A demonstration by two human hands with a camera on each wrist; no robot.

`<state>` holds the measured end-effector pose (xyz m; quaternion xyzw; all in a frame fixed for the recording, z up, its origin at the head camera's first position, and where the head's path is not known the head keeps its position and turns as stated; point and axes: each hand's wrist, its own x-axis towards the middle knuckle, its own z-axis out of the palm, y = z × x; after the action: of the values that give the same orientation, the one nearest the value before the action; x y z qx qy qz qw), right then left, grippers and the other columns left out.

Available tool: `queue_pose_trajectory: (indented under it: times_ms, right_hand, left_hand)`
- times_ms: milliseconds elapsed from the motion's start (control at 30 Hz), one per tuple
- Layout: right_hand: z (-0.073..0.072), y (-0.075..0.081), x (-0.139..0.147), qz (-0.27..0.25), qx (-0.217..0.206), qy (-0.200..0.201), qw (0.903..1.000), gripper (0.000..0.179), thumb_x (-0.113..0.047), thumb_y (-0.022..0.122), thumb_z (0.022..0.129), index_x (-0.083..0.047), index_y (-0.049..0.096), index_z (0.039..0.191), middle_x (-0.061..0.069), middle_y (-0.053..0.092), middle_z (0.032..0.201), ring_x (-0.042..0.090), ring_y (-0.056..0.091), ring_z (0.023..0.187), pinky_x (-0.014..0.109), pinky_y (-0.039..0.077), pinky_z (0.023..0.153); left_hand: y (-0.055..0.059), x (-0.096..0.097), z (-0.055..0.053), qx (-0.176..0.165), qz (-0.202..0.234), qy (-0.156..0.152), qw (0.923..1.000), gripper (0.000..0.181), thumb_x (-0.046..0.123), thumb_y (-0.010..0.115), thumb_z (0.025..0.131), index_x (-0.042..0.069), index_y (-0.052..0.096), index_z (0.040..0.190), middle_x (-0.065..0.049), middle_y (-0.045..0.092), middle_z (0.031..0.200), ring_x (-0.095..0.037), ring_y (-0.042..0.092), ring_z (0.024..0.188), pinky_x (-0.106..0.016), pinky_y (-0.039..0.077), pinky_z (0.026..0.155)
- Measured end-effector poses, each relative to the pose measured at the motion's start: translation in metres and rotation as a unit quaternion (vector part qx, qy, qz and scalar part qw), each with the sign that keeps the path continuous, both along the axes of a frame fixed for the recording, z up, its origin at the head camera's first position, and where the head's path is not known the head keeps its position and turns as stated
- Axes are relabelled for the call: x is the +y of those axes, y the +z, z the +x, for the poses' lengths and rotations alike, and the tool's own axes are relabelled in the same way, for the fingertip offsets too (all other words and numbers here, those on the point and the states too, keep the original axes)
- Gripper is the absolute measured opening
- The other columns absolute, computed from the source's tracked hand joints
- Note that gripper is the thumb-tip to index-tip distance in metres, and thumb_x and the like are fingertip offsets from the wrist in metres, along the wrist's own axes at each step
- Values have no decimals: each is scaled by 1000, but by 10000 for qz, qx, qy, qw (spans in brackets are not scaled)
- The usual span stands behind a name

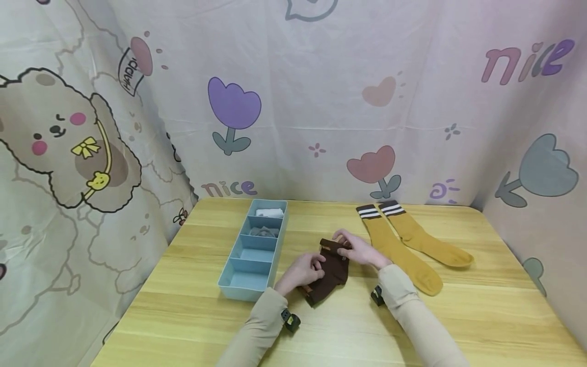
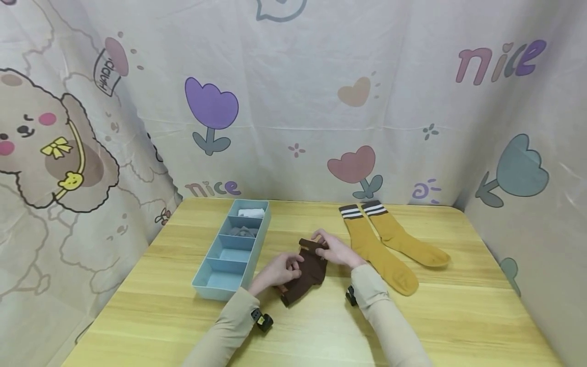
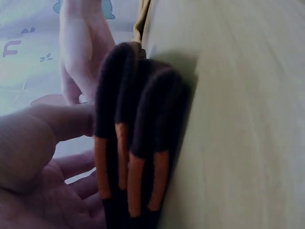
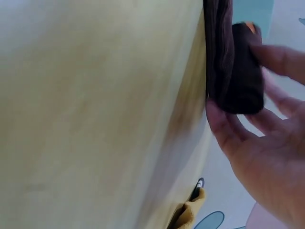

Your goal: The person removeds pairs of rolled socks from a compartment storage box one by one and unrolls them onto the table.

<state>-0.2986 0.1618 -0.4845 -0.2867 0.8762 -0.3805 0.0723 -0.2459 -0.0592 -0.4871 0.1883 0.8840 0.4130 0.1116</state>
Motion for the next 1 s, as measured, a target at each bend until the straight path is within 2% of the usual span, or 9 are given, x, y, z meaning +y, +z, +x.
queue_pose_trajectory:
  times_ms: [167,300,400,500,700,867,1000]
  right_hand:
    - [-5,-2,-3,104,318,50,9994,20,0,56,96,-4,61,114,15,67,111,28,62,105,40,52,90]
    - [-8,-1,-5,175,359,-16,9992,17,-5,67,91,-4,64,108,14,67,107,26,61,102,38,51,89]
    - [-10,-1,-6,218,315,-100,9992,25,-7,77,84,-5,65,105,11,67,103,23,60,98,37,50,88]
    - [-13,-1,-8,259,287,-258,9989,28,-4,80,79,-6,65,102,9,64,98,19,58,91,34,49,84]
    - [-16,0,-9,263,250,-434,9984,23,-1,76,82,-5,64,101,9,64,94,17,58,84,31,48,77]
    - [-19,-1,-8,120,451,-364,9982,19,1,66,89,-3,60,107,14,66,103,27,63,96,40,52,84]
    - [-22,-2,-9,103,666,-277,9973,19,2,60,92,-3,63,109,17,67,108,33,63,104,48,52,92]
  left_hand:
    - [-1,-1,-3,4,-44,236,9997,39,2,77,81,-2,66,117,-4,65,81,-7,52,66,-19,44,62]
    - [-3,-2,-6,-32,-152,391,9991,39,5,80,79,2,68,115,0,65,77,-5,52,64,-19,42,61]
    - [-4,-2,-7,0,-235,465,9986,38,7,82,78,5,69,114,3,63,75,-5,51,63,-19,41,60]
    - [-4,-2,-7,12,-242,506,9984,38,7,83,77,7,70,113,5,62,73,-5,51,62,-19,39,59]
    - [-4,-2,-7,69,-255,494,9984,40,6,84,75,6,70,112,5,60,70,-5,50,61,-20,40,60]
    - [-4,-2,-6,90,-390,541,9977,41,8,85,76,8,70,114,7,58,68,-6,49,62,-21,39,62]
    - [-2,-2,-5,134,-466,523,9975,42,8,85,75,9,70,115,6,58,69,-6,48,62,-21,38,61]
